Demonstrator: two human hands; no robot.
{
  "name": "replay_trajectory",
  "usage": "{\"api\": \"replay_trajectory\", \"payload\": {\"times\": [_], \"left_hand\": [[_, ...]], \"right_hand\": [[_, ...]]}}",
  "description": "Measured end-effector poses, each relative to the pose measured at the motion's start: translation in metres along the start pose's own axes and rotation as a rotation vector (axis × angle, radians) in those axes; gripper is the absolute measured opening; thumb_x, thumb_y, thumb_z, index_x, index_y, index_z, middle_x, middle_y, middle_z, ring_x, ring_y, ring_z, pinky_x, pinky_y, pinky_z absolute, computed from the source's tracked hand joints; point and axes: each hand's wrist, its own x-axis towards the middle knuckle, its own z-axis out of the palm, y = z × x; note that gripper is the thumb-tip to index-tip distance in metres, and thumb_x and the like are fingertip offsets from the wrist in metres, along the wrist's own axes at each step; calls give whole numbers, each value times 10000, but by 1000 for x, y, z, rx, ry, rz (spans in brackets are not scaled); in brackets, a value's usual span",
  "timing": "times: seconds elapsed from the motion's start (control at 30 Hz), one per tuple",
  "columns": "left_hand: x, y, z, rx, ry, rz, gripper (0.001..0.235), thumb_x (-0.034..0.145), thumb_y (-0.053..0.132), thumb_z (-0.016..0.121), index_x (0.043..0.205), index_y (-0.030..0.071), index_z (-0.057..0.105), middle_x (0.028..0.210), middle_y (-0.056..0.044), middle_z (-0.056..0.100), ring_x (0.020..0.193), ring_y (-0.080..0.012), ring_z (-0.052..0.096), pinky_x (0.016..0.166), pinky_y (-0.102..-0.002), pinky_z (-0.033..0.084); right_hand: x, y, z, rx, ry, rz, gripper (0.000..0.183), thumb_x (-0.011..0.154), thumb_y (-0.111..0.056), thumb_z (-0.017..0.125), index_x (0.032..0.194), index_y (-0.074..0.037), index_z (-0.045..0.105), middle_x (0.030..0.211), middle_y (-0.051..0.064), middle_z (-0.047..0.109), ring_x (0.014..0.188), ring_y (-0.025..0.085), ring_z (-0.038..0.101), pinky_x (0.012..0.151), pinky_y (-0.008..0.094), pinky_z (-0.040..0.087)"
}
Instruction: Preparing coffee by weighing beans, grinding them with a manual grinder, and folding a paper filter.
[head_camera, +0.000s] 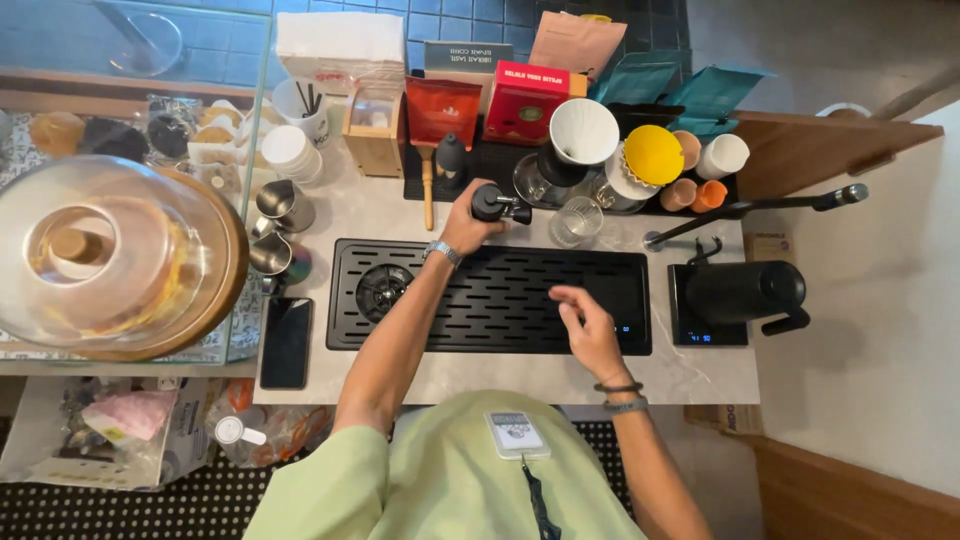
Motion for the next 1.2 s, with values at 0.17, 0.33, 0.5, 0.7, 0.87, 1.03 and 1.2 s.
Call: {"api": "replay_trajectory", "payload": {"times": [0.17,0.33,0.5,0.7,0.87,1.03,1.2], "left_hand": [[3,4,2,12,-16,-26,661,588,39,894,1192,150,649,1104,-133,693,1155,-301,633,1101,-459,407],[-6,33,-9,104,-129,-46,716,712,109,786,1343,165,455,1229,-94,592,1121,-255,592,993,-374,473],[-6,66,-69,457,67,8,874,712,41,713,1504,95,348,1368,-139,581,1139,-271,606,939,-381,522],[0,51,-145,1112,335,-4,936,891,148,600,1659,323,95,826,-63,565,646,-291,570,563,-413,471],[-37,24,-146,1229,461,247,836,823,171,635,1609,292,375,1170,-135,676,782,-356,732,677,-457,598],[-81,-72,-141,1033,555,105,476,801,281,643,1277,295,630,1058,35,698,868,-228,720,754,-404,568],[-89,-90,-149,928,589,-13,309,832,325,662,1141,318,669,949,65,696,914,-236,686,845,-421,540]], "right_hand": [[-46,48,3,120,-42,294,311,1018,-59,558,1292,-78,702,1192,183,765,1163,326,698,1018,456,522],[-68,60,15,157,-2,481,332,980,-242,587,1240,-60,685,1207,121,786,1155,187,720,989,289,534],[-58,42,21,109,-57,474,358,975,-273,582,1262,-88,687,1215,99,787,1170,189,720,1012,296,537],[-50,30,41,42,-160,384,300,993,-191,591,1258,-110,705,1177,120,794,1118,233,735,974,358,554],[-13,12,78,-18,-253,259,282,993,-141,607,1252,-127,718,1132,150,799,998,302,771,852,429,605],[47,-24,131,35,-320,66,245,1000,-138,617,1217,-131,730,1066,125,801,962,294,770,803,416,617],[134,-35,196,-39,-271,-115,204,1003,-167,633,1179,-136,732,1048,131,779,941,340,751,773,426,621]]}}
